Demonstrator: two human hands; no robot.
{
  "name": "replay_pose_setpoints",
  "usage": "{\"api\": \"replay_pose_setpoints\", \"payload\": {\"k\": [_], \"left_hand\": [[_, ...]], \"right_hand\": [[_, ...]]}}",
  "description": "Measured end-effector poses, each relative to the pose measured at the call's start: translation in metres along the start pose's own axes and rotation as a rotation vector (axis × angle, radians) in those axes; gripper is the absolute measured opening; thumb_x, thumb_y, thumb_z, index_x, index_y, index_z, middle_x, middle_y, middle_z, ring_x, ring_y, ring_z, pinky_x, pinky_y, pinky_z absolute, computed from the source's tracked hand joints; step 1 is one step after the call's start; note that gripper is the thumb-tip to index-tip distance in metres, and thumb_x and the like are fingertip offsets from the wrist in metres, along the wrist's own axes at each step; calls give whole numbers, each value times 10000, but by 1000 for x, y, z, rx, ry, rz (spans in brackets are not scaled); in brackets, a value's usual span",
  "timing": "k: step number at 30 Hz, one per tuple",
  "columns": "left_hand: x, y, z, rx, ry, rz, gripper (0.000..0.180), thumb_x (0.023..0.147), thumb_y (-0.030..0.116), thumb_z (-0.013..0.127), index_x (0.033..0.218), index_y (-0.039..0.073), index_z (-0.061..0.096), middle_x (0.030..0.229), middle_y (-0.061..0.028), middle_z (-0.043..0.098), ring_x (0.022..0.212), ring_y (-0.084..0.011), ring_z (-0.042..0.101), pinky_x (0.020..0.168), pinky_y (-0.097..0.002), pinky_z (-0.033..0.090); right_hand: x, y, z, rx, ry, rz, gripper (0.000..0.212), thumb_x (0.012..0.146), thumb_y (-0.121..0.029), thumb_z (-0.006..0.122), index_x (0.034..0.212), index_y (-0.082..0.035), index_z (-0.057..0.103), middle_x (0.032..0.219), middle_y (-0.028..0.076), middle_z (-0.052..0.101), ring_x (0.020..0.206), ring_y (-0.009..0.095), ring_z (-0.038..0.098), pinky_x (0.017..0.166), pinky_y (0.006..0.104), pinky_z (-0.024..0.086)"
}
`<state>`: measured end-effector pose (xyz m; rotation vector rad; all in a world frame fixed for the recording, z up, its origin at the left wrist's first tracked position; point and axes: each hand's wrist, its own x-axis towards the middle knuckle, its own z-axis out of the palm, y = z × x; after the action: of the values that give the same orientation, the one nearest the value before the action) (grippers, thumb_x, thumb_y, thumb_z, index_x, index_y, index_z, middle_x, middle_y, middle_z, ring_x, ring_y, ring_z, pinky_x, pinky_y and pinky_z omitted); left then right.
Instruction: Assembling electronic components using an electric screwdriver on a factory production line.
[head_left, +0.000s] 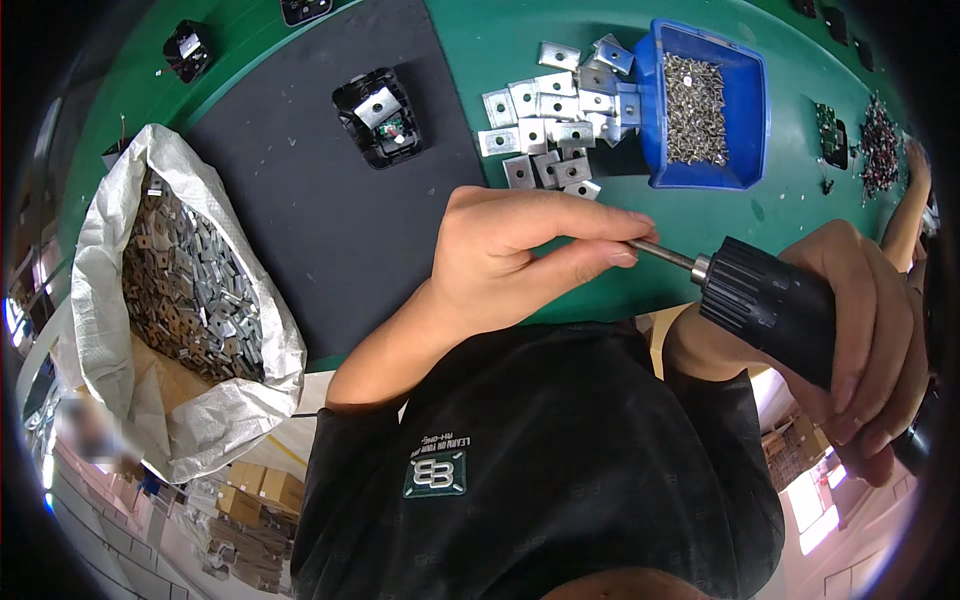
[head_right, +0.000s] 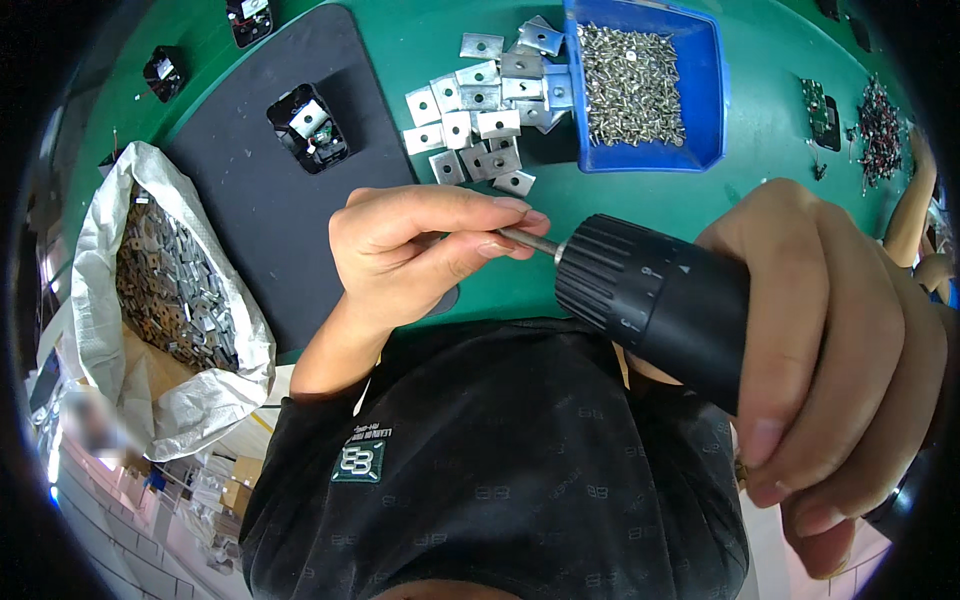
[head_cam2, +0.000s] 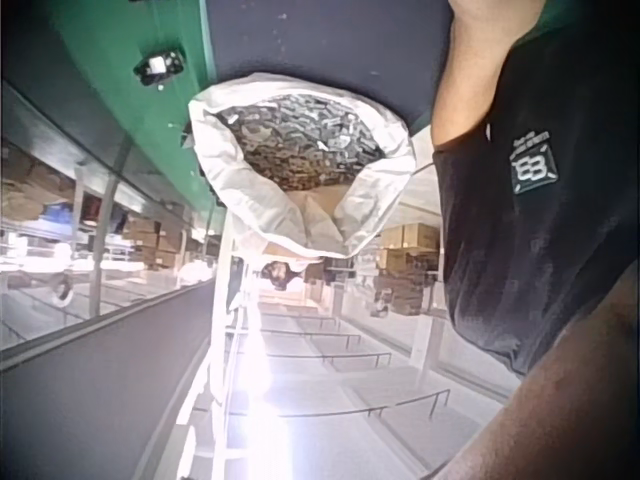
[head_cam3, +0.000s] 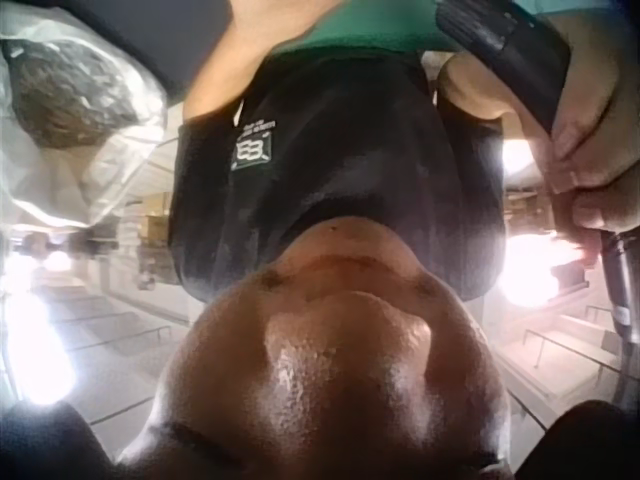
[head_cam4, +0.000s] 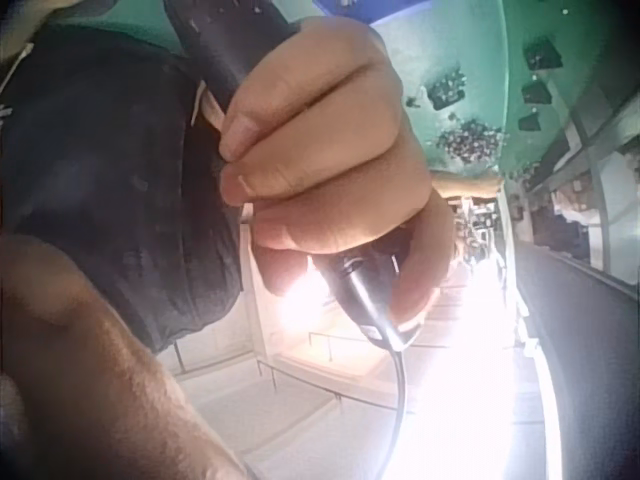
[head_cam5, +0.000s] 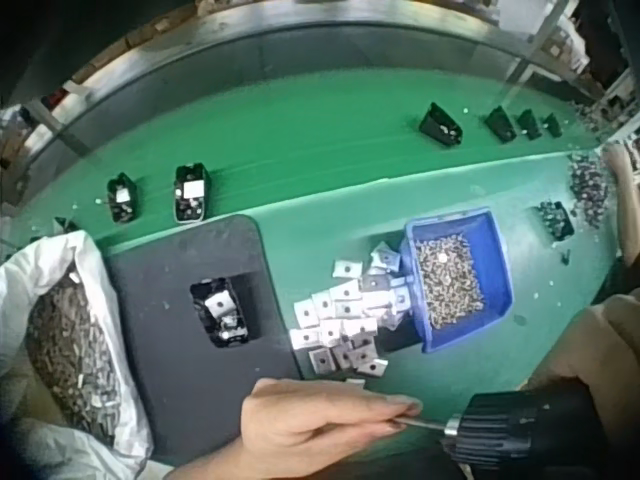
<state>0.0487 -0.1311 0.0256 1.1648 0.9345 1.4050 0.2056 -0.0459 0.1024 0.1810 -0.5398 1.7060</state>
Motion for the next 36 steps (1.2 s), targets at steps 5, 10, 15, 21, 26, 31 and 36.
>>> {"api": "replay_pose_setpoints", "payload": {"k": [5, 10, 15, 21, 26, 31, 36], "left_hand": [[0, 0, -5, 11, 48, 96, 167, 807, -87, 618, 968, -131, 621, 920, -245, 671, 824, -263, 694, 717, -311, 578], [-3, -5, 3, -127, 178, 139, 140, 836, -52, 615, 963, -110, 619, 934, -260, 664, 833, -284, 692, 706, -328, 577], [-5, -5, -2, -103, 268, 117, 161, 851, -18, 617, 983, -109, 616, 922, -259, 666, 847, -301, 688, 730, -352, 573], [-6, -9, -7, -52, 279, 187, 201, 842, 6, 638, 1007, -108, 622, 881, -234, 678, 826, -297, 691, 728, -350, 574], [-3, -10, -14, 47, 224, 181, 295, 791, 36, 701, 1035, -105, 615, 838, -192, 689, 788, -246, 695, 703, -310, 567], [-3, 5, -29, 370, 220, 209, 879, 586, 151, 874, 1292, -119, 426, 614, -46, 642, 543, -85, 592, 501, -183, 427], [-15, 37, -96, 1254, 110, 384, 1058, 527, 397, 870, 1366, -14, 375, 993, -128, 653, 884, -212, 617, 761, -311, 485]], "right_hand": [[4, 9, 1, -10, 30, 4, 261, 634, -25, 813, 619, -154, 587, 632, -36, 600, 591, 48, 590, 679, 156, 501], [5, 17, 3, -18, 60, -7, 291, 635, -37, 820, 622, -161, 557, 638, -44, 581, 593, 43, 576, 687, 158, 496], [6, 19, 4, -29, 86, -21, 322, 635, -49, 827, 626, -168, 528, 644, -53, 563, 596, 39, 561, 695, 161, 490], [16, 10, 1, -115, -61, 268, 312, 638, -33, 828, 639, -167, 547, 634, -49, 567, 598, 34, 565, 686, 151, 483], [14, 16, 1, -40, -142, 260, 291, 640, -38, 836, 655, -159, 573, 626, -45, 575, 596, 34, 561, 681, 134, 479], [14, 19, 1, -196, -128, 183, 303, 621, -48, 851, 632, -159, 569, 618, -44, 570, 549, 35, 547, 658, 132, 477], [16, 21, -4, -193, -141, 163, 304, 609, -50, 853, 657, -168, 577, 633, -57, 579, 563, 29, 559, 638, 138, 474]]}}
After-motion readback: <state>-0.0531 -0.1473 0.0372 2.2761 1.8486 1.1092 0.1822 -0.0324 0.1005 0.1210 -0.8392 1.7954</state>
